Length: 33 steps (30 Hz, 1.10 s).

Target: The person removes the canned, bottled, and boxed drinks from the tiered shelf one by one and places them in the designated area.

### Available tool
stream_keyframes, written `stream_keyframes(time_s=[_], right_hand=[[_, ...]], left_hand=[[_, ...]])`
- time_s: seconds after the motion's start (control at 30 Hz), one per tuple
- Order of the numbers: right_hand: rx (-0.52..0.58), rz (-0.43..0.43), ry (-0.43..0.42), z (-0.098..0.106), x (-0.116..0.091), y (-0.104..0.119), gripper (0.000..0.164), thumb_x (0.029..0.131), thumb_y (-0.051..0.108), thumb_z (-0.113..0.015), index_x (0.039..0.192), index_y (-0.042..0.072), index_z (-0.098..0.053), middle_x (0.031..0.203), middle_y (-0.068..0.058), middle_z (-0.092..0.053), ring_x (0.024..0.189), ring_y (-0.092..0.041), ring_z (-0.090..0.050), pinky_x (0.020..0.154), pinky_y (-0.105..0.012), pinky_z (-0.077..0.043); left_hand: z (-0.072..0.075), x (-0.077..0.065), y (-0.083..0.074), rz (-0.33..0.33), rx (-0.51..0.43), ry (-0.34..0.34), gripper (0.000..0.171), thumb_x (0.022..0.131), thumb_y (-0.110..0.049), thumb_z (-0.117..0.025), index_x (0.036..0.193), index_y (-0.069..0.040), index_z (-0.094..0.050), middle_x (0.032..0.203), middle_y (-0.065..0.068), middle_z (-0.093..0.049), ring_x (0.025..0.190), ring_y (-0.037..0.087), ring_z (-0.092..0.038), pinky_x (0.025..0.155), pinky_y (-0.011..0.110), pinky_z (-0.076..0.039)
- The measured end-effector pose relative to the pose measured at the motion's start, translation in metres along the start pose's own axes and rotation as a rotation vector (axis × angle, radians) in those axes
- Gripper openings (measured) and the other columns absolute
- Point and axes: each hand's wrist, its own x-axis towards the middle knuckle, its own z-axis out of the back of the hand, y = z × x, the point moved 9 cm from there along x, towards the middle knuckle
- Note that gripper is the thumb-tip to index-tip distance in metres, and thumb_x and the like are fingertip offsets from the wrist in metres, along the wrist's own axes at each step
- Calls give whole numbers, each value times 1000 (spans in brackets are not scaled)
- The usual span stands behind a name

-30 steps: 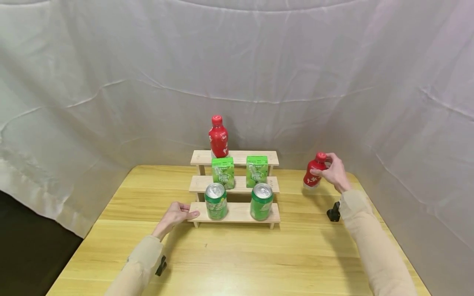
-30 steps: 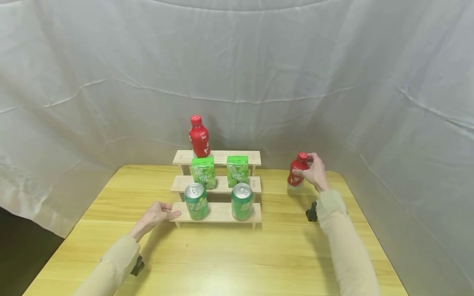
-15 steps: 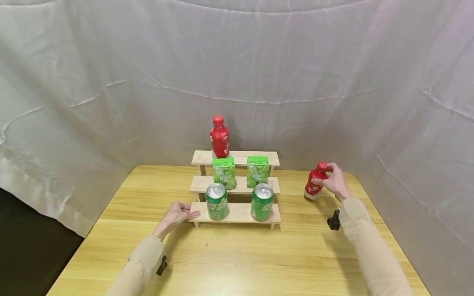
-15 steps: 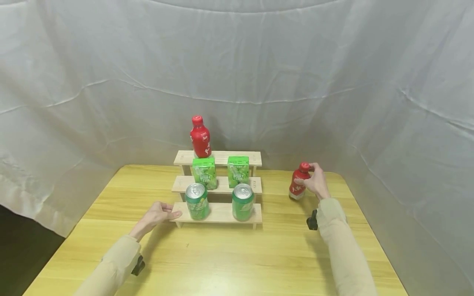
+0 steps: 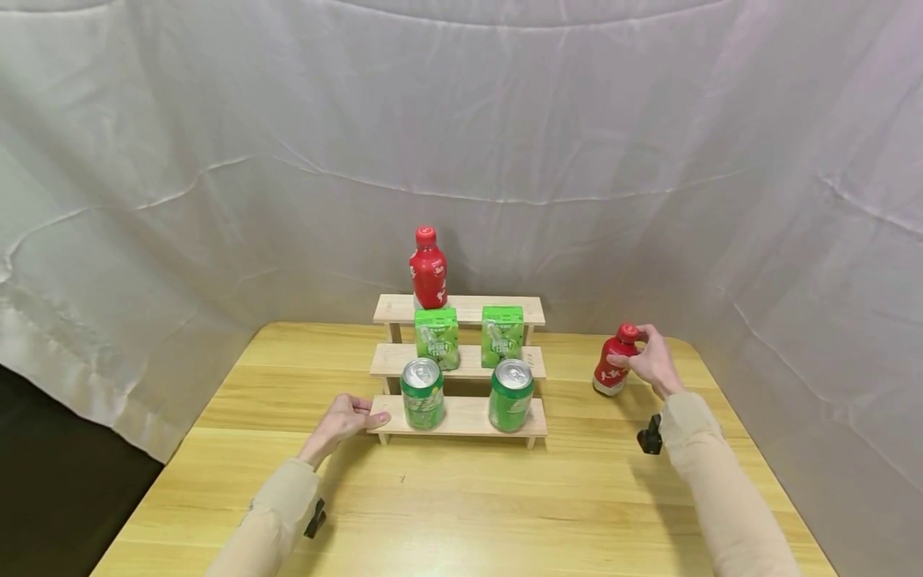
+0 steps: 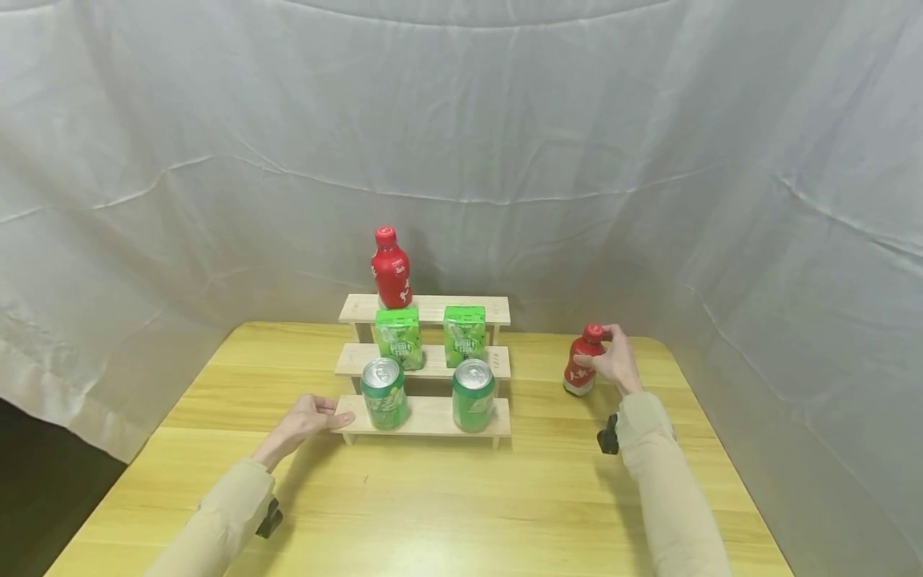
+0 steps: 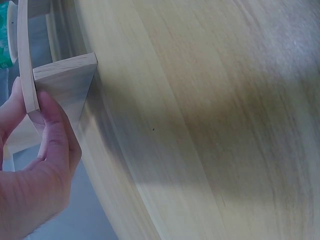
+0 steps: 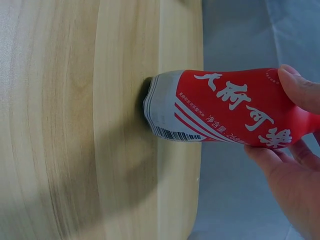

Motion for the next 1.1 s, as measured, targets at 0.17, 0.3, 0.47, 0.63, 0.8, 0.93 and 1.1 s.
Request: stream_keyframes(time_s=[0.17, 0.3, 0.47, 0.63, 0.8, 0.93, 1.1], right_hand=[[7, -8, 4, -1, 0, -2, 76, 88, 8, -75, 146, -11, -29, 149, -36, -36, 134, -52, -44, 113, -62, -39], [8, -17, 8, -1, 0, -4, 78, 89, 8, -75, 147, -11, -27, 150, -36, -34, 135, -52, -42, 113, -63, -38], [-1, -24, 14, 0, 0, -6, 80, 89, 10, -75, 148, -11, -25, 151, -37, -32, 138, -52, -37, 114, -65, -36], [15, -23, 45, -2, 2, -7, 83, 90, 9, -73, 150, -11, -20, 153, -38, -30, 140, -54, -36, 115, -65, -35], [50, 12, 58, -2, 1, -1, 86, 89, 10, -74, 152, -7, -18, 155, -37, -29, 145, -53, -30, 117, -67, -31], [63, 72, 33, 1, -1, 12, 86, 88, 13, -76, 153, -3, -22, 153, -34, -32, 143, -51, -31, 116, -68, -30], [57, 130, 28, 3, -1, 33, 88, 89, 16, -77, 155, -1, -21, 156, -32, -30, 143, -48, -32, 117, -65, -31]], left_hand=[[-1, 0, 0, -3, -5, 4, 48, 88, -15, -77, 117, 17, -56, 98, 22, -69, 85, 21, -64, 86, 40, -58], [-1, 0, -1, -12, -14, 8, 45, 88, -13, -77, 115, 17, -58, 95, 20, -70, 81, 18, -65, 84, 39, -59], [-1, 0, -2, -27, -21, 16, 42, 88, -12, -76, 114, 17, -59, 93, 20, -71, 79, 17, -65, 82, 39, -59], [-1, 1, -1, -28, -25, 17, 42, 88, -11, -76, 113, 17, -59, 92, 18, -71, 78, 16, -64, 82, 39, -59], [-2, 1, -1, -20, -25, 20, 42, 88, -11, -76, 114, 17, -58, 92, 18, -70, 78, 16, -64, 83, 39, -59], [-2, -1, -2, -12, -28, 24, 42, 88, -11, -75, 114, 17, -58, 92, 19, -71, 78, 16, -64, 84, 40, -58], [-3, -1, -2, -6, -25, 24, 42, 89, -12, -75, 115, 16, -58, 93, 19, -71, 79, 17, -65, 85, 41, -58]])
